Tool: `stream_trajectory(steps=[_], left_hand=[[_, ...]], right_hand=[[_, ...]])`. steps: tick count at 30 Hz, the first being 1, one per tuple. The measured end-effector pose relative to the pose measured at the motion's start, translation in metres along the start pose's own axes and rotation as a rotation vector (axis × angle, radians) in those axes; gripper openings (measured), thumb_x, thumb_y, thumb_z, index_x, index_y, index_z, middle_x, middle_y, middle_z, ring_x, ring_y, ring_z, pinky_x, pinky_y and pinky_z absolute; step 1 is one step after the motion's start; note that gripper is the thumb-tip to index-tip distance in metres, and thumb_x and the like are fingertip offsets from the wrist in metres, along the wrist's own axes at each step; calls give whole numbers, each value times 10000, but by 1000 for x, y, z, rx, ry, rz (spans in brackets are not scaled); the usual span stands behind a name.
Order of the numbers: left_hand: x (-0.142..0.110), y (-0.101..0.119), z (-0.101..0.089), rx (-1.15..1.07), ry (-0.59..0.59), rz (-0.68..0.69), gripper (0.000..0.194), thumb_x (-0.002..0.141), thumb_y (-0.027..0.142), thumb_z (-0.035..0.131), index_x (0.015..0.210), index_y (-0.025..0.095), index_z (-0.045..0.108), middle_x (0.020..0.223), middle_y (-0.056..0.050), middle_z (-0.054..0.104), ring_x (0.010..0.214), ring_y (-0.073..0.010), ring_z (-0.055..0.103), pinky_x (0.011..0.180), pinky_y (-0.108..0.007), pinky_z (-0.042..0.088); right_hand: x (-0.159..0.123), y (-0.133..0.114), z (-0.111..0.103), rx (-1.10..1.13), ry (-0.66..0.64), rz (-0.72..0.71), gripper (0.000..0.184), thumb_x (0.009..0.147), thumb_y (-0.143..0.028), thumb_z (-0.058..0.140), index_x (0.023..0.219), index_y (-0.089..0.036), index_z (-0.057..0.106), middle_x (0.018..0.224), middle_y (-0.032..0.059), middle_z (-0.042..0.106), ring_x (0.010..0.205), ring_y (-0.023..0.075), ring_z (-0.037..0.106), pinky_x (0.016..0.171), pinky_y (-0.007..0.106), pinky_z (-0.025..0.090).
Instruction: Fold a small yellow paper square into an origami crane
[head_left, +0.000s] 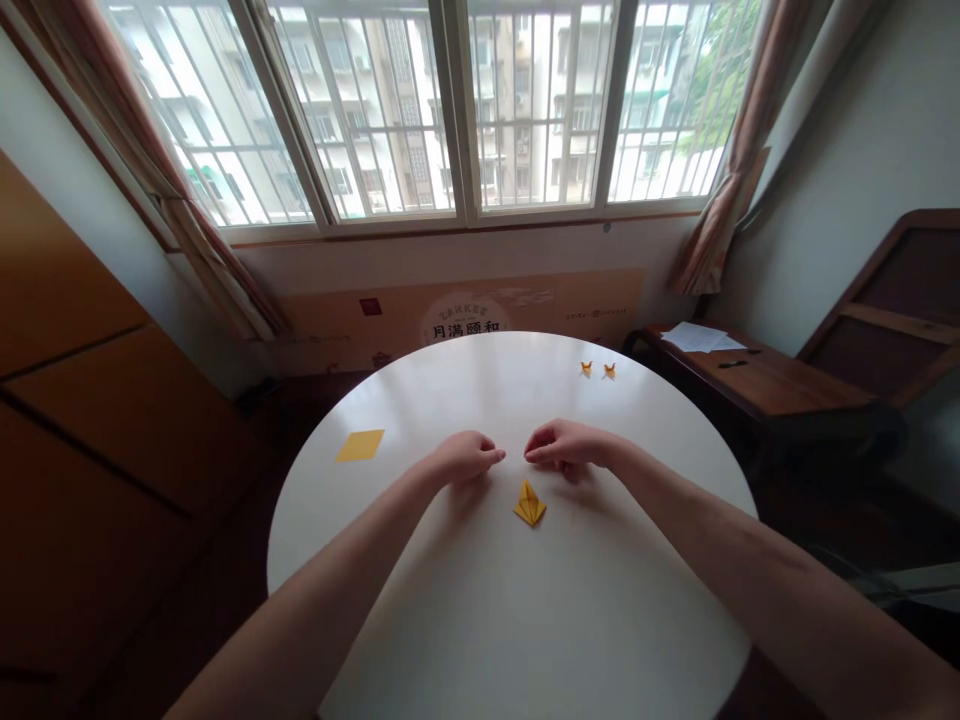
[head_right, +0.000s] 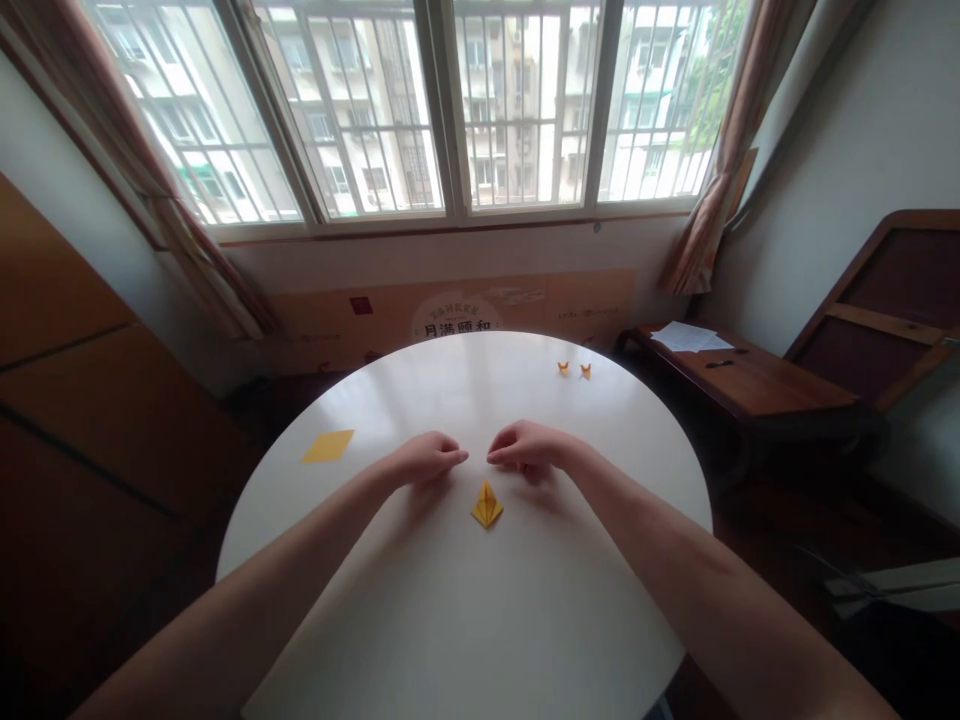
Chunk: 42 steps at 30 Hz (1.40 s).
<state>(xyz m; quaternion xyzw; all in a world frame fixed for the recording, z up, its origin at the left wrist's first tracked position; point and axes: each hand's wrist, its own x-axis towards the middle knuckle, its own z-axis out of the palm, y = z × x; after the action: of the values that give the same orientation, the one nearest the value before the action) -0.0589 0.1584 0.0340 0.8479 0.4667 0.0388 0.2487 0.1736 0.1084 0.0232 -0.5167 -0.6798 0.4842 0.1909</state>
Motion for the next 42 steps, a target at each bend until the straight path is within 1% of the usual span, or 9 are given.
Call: stream_trajectory(steps=[4,6,9,13,16,21,32,36,42], left_hand=[[1,-9,-2,-101,29,-4,455,841,589,451,611,199,496,545,21,489,533,-151,448,529,-275,308],[-3,-12,0,-133,50,5,460,875,585,379,640,202,481,545,24,477,531,-149,441,523,-273,313],[-10,-13,2,-140,47,48,430,860,556,428,638,195,500,568,18,494,561,-150,447,537,-272,315],[-18,-11,-1,-117,-4,119,374,817,523,536,670,184,597,643,6,569,631,-162,482,574,-277,322],[-19,-12,-6,-119,-37,128,368,835,506,529,680,182,609,651,8,569,634,-160,479,575,-275,329],[-18,-16,-9,-120,-47,121,369,859,496,513,702,177,612,664,7,569,639,-158,483,575,-270,339],[-29,2,-7,-146,-65,232,312,892,426,539,833,183,725,805,-32,692,721,-177,590,630,-262,396],[-31,10,0,-252,-103,271,315,897,426,561,894,177,754,841,-39,717,756,-178,614,654,-253,423],[-31,16,7,-365,-31,225,288,879,401,607,841,161,761,748,-29,712,689,-156,603,619,-234,427]], right_hand=[[-5,-2,8,-122,47,-65,343,839,-388,666,1103,-183,741,775,32,654,596,127,563,551,239,466],[-9,-3,15,-201,121,-123,287,830,-332,667,1065,-197,763,855,43,663,691,147,578,651,265,466],[-16,-6,24,-297,187,-211,239,824,-266,656,1023,-220,779,867,39,651,786,175,578,769,303,441],[-23,-12,24,-377,144,-295,283,849,-301,653,1108,-248,755,906,34,665,773,164,598,728,273,442],[-27,-16,22,-461,90,-322,338,849,-311,667,1180,-266,725,943,34,664,784,162,616,713,259,445],[-27,-21,24,-556,56,-321,234,806,-271,718,1036,-273,761,919,18,623,752,148,586,687,254,420],[-25,-13,17,-316,14,-301,92,778,-234,732,845,-181,698,847,6,616,731,131,558,647,230,442],[-23,-13,16,-156,63,-289,51,776,-173,702,826,-165,692,788,3,629,715,133,571,641,230,456],[-21,-17,26,51,150,-288,51,808,-200,696,832,-157,682,759,11,648,701,134,576,624,236,450]])
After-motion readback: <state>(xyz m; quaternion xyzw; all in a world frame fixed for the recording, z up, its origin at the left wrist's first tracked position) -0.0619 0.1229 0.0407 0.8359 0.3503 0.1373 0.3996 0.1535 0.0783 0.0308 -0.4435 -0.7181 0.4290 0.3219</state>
